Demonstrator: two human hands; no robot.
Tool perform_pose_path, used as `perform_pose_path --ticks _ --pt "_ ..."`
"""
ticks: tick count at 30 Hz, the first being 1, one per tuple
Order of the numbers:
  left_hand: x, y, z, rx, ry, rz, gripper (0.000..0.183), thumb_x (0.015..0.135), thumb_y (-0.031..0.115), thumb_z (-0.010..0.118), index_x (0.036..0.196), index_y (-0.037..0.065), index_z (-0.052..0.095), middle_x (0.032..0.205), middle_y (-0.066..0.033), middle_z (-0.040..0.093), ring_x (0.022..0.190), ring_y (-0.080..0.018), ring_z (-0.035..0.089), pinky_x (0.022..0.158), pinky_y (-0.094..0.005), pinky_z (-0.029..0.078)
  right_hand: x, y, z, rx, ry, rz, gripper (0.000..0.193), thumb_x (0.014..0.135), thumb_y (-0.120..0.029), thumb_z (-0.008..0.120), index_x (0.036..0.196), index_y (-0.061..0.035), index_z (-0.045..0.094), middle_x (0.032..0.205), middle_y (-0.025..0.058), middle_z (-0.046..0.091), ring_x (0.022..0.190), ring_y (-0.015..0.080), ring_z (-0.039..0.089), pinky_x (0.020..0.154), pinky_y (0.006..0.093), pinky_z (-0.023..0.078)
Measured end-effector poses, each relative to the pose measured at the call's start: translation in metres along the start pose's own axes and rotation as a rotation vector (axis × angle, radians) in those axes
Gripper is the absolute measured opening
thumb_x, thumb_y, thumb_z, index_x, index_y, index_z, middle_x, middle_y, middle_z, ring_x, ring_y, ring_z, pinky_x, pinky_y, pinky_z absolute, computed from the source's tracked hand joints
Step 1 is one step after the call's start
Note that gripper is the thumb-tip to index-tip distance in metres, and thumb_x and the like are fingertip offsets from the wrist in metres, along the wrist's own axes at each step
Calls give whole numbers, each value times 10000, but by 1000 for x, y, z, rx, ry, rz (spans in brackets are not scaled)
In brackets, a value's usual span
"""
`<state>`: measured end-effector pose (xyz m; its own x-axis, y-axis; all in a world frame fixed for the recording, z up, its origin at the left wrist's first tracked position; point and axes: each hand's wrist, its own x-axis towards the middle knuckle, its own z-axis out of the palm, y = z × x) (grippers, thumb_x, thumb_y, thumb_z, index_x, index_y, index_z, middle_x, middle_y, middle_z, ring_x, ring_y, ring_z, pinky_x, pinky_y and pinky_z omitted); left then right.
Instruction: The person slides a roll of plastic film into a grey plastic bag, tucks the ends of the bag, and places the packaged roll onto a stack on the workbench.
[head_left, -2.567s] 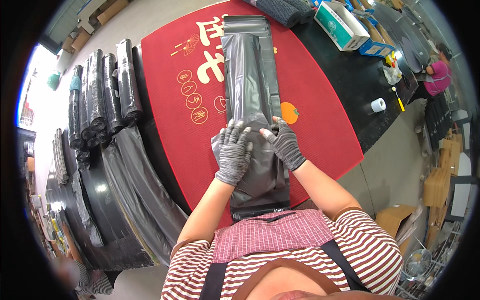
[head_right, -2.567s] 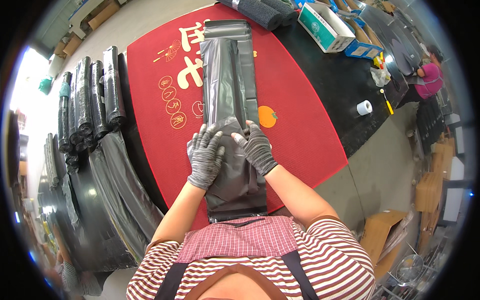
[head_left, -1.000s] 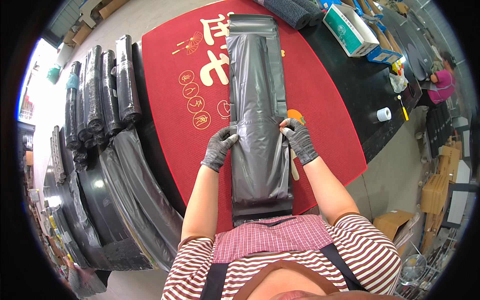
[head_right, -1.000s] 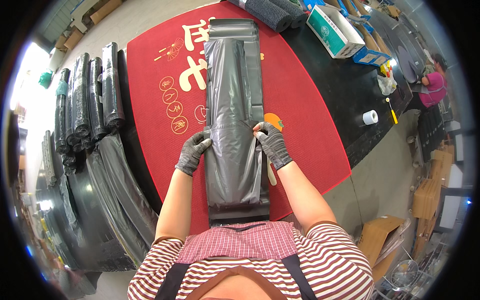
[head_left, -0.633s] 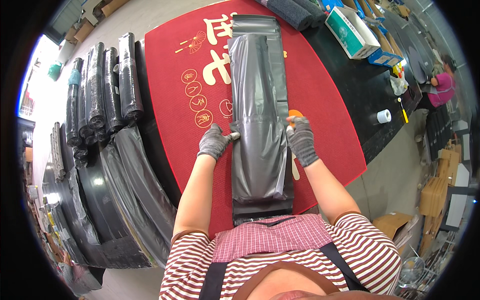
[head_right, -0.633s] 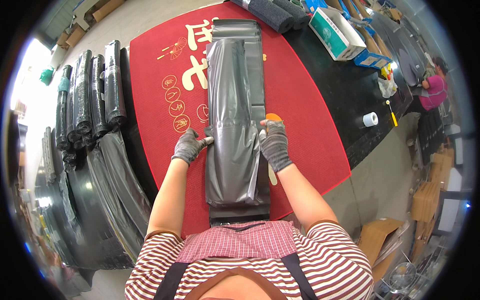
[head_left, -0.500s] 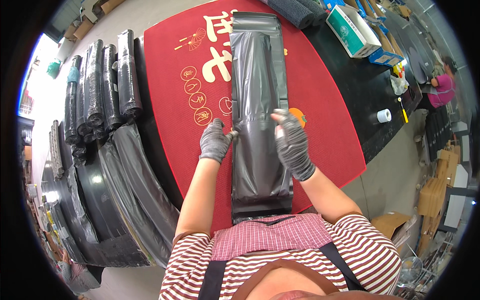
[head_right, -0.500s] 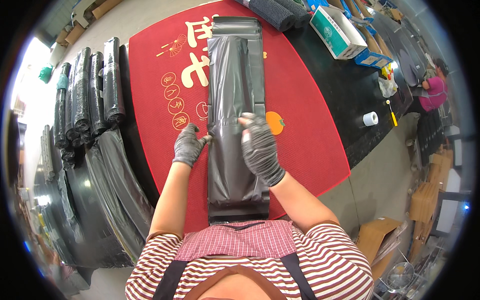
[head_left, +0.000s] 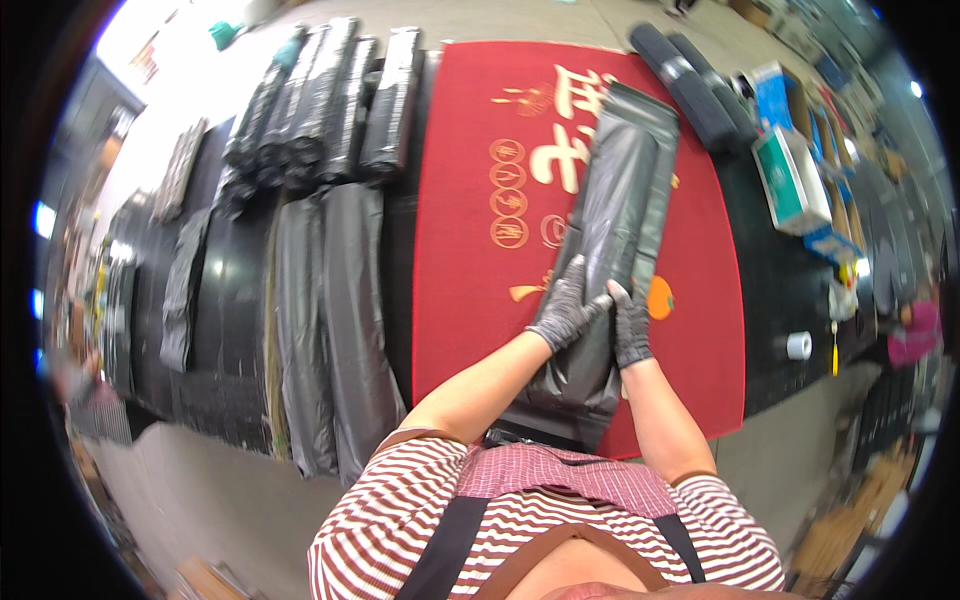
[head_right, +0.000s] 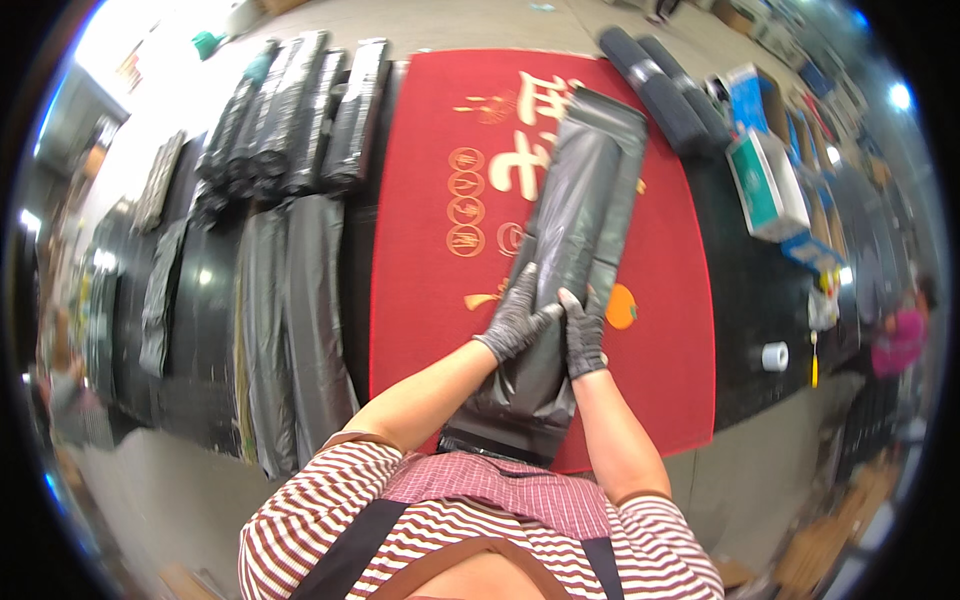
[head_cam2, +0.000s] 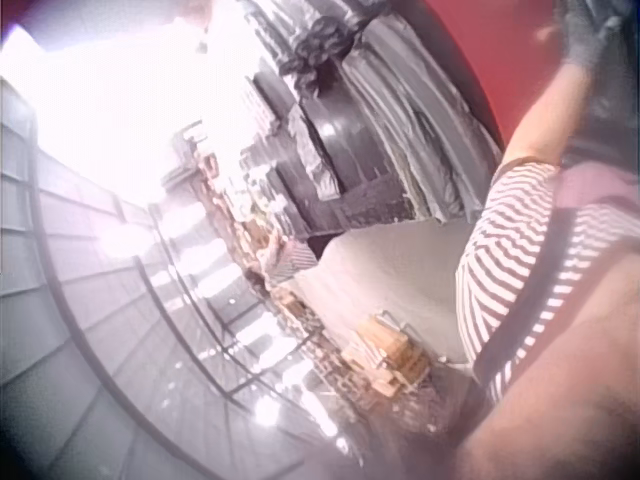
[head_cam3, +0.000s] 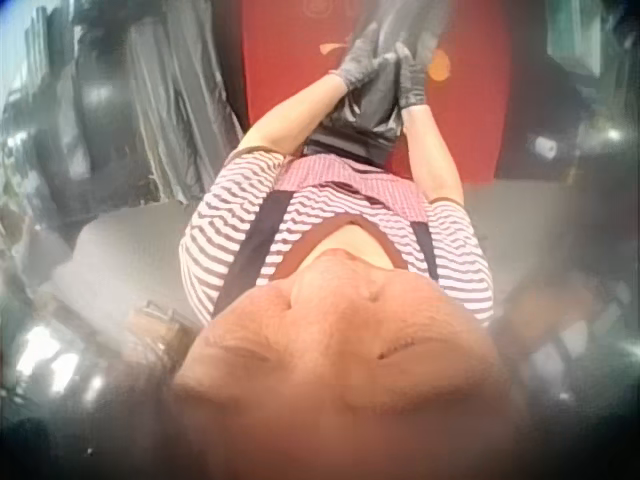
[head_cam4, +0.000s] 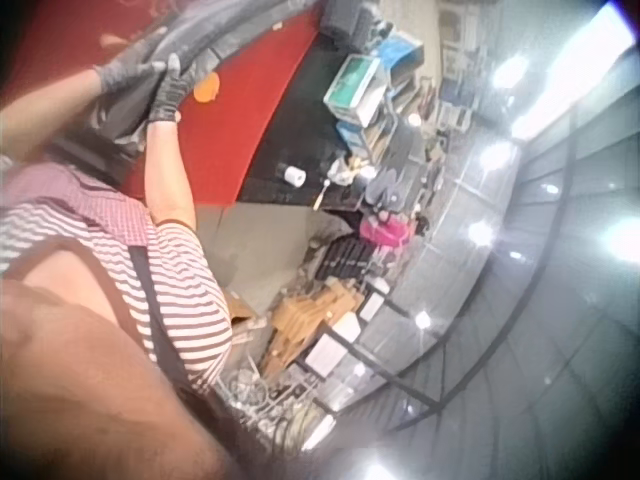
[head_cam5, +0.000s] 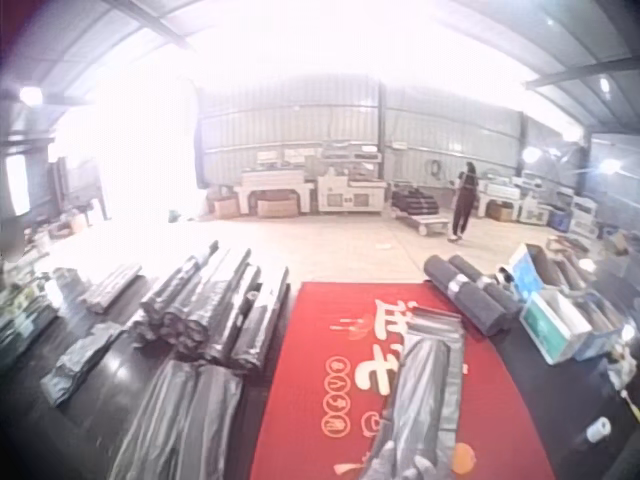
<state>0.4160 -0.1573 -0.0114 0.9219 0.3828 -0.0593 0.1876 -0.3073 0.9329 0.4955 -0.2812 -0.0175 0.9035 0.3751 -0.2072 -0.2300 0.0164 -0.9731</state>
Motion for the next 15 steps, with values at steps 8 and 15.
perform_pose_path --ticks 8,15 --pt "-105 8 -97 -105 121 94 985 764 302 745 1436 -81 134 1458 -278 255 1388 -330 244 1138 -352 227 -98 -38 89 -66 -215 33 680 828 -308 664 1336 41 377 1216 180 532 1071 249 541 936 348 440" --pt "-211 -72 -177 11 272 -165 1005 774 262 747 1473 -12 80 1458 -226 297 1345 -277 323 1100 -345 282 -145 19 194 -463 -513 14 789 761 -366 743 1317 58 379 1192 229 560 1080 299 572 919 366 461"
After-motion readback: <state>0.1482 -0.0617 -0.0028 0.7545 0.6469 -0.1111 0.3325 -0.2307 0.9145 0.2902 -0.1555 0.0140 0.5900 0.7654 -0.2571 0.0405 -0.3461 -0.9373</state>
